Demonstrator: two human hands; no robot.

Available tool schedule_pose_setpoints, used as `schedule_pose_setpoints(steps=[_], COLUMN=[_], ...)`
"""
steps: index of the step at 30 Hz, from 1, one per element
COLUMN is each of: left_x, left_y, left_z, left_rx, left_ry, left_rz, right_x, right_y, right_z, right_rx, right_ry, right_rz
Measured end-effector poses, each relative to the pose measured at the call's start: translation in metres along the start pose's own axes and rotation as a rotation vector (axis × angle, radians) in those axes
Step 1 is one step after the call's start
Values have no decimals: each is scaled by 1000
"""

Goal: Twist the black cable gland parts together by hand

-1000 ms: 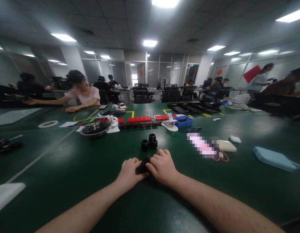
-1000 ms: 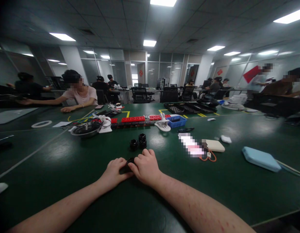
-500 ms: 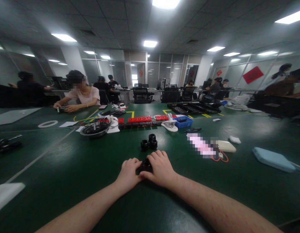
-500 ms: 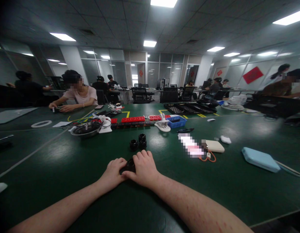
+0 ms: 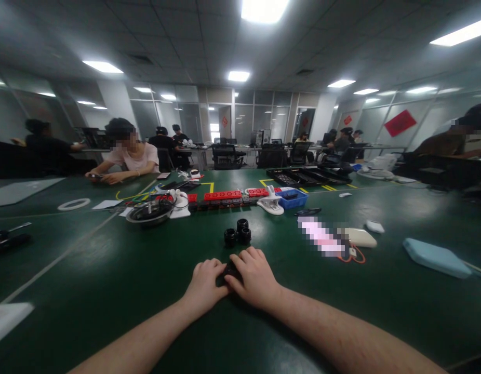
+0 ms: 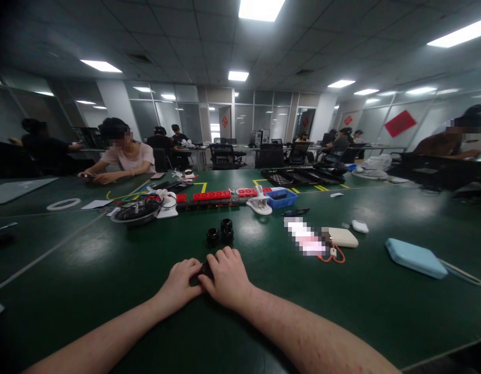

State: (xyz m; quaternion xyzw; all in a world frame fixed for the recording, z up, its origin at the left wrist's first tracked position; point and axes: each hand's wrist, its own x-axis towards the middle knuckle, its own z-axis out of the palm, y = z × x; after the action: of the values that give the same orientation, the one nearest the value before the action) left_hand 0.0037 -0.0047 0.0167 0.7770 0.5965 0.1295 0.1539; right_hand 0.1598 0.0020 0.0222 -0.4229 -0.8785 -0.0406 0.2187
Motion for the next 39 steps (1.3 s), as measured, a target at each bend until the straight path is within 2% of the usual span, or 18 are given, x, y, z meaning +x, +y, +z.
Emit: schedule_pose_setpoints(steps=[11,18,39], left_x=[0,-1,-12], left_y=[-2,-3,-2], left_z=[2,1,3], left_rx=[-18,-23,19], left_ry=[30,-2,78], left_rz=[24,1,52], right_x=[-1,0,-2], right_y=[-1,-3,-10], right_z=[2,3,2], right_rx=[15,38,14], right_ry=[-2,-4,29], right_rz=[-1,14,35])
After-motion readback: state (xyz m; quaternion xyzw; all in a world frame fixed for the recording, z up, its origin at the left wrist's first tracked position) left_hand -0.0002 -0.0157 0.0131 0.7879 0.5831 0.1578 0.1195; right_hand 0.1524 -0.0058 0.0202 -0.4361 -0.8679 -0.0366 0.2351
